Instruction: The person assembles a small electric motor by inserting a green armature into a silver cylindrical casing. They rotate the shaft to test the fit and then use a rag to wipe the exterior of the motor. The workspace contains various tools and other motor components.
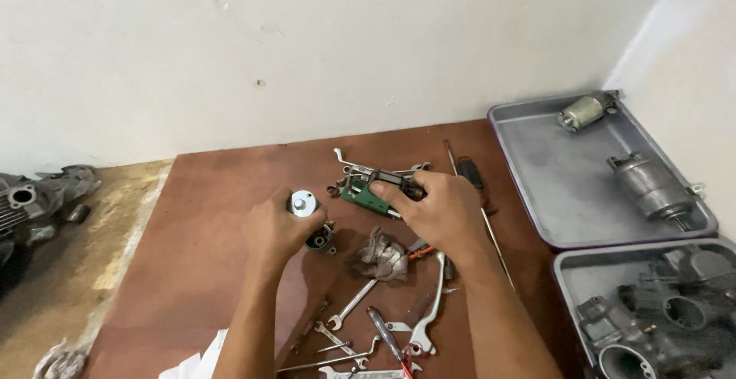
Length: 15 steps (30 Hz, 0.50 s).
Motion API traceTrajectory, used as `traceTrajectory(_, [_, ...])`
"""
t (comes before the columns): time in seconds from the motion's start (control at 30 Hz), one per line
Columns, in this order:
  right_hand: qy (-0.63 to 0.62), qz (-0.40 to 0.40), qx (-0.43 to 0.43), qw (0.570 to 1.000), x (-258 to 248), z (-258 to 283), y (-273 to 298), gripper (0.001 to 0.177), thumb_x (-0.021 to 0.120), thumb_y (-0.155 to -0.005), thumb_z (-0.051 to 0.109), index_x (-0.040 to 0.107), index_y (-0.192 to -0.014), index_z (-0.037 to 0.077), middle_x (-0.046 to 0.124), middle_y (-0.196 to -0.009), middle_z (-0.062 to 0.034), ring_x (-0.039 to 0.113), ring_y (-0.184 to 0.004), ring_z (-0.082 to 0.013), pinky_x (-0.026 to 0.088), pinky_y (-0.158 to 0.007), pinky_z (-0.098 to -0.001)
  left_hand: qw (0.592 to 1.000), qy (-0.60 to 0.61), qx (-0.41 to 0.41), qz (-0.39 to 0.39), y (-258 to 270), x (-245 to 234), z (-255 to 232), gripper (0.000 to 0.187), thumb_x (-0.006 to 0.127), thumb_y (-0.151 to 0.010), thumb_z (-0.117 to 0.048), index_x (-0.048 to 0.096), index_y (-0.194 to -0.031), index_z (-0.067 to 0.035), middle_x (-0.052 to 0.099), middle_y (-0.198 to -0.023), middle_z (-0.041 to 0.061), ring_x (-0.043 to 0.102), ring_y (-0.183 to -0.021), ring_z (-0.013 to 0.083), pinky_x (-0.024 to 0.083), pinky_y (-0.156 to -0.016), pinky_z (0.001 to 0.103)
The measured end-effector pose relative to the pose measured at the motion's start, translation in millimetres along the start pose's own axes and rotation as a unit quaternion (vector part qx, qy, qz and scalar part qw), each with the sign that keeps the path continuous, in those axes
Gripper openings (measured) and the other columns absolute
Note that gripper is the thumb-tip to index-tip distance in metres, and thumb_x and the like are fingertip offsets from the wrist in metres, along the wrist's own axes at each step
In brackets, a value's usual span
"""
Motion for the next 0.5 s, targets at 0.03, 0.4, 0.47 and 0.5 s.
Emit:
traceTrajectory(0.03, [-0.002, 0.0, 0.0, 1.0, -0.4, -0.3, -0.6, 0.076, 0.072, -0.087, 0.066, 0.035, -0.049, 0.012, 0.034, -0.036, -0.0092, 0.032, -0.035, -0.0191, 0.028, -0.039, -0.0324, 1.0, -0.002, 0.0, 0.0, -3.6, 4.7, 7.5, 0.053, 0.081, -0.06, -0.052, 0.069, -0.087, -0.008, 0.072, -0.074, 0.02, 0.072, -0.08, 0.0421, 0.052, -0.066, 0.046])
traceTrajectory(0.4, [-0.006, 0.009, 0.0, 1.0, 0.2, 0.2, -0.5, 0.074, 0.074, -0.086, 0.066, 0.039, -0.049, 0.012, 0.035, -0.036, -0.0099, 0.034, -0.035, -0.0189, 0.029, -0.041, -0.0333, 0.99, 0.119, -0.008, -0.077, -25.5, 50.0, 70.8, 0.045, 0.087, -0.059, -0.038, 0.063, -0.076, -0.004, 0.056, -0.058, 0.017, 0.059, -0.055, 0.0285, 0.041, -0.052, 0.034])
traceTrajectory(0.47, [-0.003, 0.013, 0.004, 1.0, -0.3, 1.3, -0.1, 0.073, 0.072, -0.087, 0.066, 0.04, -0.049, 0.013, 0.036, -0.036, -0.008, 0.033, -0.036, -0.0173, 0.029, -0.042, -0.0319, 0.991, 0.108, -0.02, -0.074, -27.6, 54.7, 77.2, 0.044, 0.086, -0.058, -0.04, 0.064, -0.075, -0.006, 0.057, -0.057, 0.015, 0.059, -0.054, 0.0275, 0.041, -0.051, 0.034])
traceTrajectory(0.5, [0.001, 0.017, 0.008, 1.0, -0.8, 1.1, 0.0, 0.072, 0.071, -0.088, 0.066, 0.04, -0.05, 0.014, 0.036, -0.036, -0.0061, 0.032, -0.036, -0.0156, 0.029, -0.042, -0.0306, 0.992, 0.098, -0.031, -0.07, -29.3, 58.2, 80.1, 0.043, 0.086, -0.058, -0.042, 0.065, -0.073, -0.007, 0.058, -0.056, 0.012, 0.06, -0.053, 0.0266, 0.041, -0.05, 0.033])
Point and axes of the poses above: each hand's wrist, its own y-axis away from the middle knuckle, its own x-axis out of the palm, z = x × y, the point moved 6 cm from there along -y, towards the middle knuckle
